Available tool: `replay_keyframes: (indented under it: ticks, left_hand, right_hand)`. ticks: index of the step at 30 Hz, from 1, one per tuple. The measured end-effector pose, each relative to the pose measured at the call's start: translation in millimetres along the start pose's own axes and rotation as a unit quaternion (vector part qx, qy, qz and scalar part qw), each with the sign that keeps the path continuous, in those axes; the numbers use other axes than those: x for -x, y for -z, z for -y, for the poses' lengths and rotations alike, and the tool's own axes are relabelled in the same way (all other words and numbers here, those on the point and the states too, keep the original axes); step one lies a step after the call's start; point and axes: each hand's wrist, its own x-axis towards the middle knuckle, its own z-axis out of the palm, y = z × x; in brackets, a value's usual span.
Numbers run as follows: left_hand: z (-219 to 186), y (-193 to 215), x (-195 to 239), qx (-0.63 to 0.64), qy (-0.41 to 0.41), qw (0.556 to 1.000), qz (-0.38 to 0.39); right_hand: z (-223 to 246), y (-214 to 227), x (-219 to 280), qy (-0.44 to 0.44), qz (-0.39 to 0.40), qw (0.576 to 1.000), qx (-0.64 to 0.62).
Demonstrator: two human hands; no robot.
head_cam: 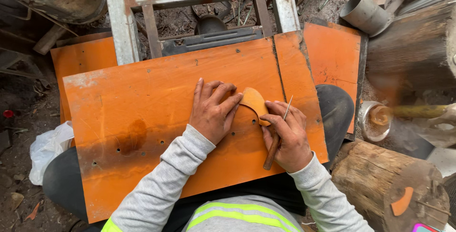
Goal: The person uses a handheld awl to punch holes along the curved edge of an orange material piece. They repeatedly reposition the piece and align the tool to create a series of holes.
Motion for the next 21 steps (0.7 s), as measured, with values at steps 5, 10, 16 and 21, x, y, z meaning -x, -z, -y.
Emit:
replay_keyframes:
  ticks: [5,10,16,21]
  left_hand:
    - [3,-2,-2,0.005,-0.005,1.0,-0.008]
    - [4,-1,-3,0.012,-0.007,1.0,-0.009]
    - [3,3,-4,0.021,-0.009,1.0,-0.002]
    - [15,11,-5,0.112,0.028,0.993,-0.005]
  right_hand:
    - [0,0,-1,-0.003,0.003,1.0,-0.01]
    - [1,-2,-1,-0.004,-0.001,1.0,-0.019]
    - [3,-2,-1,0.003,0.003,1.0,-0.018]
    - [3,-3,-2,-0.005,0.006,1.0,-0.02]
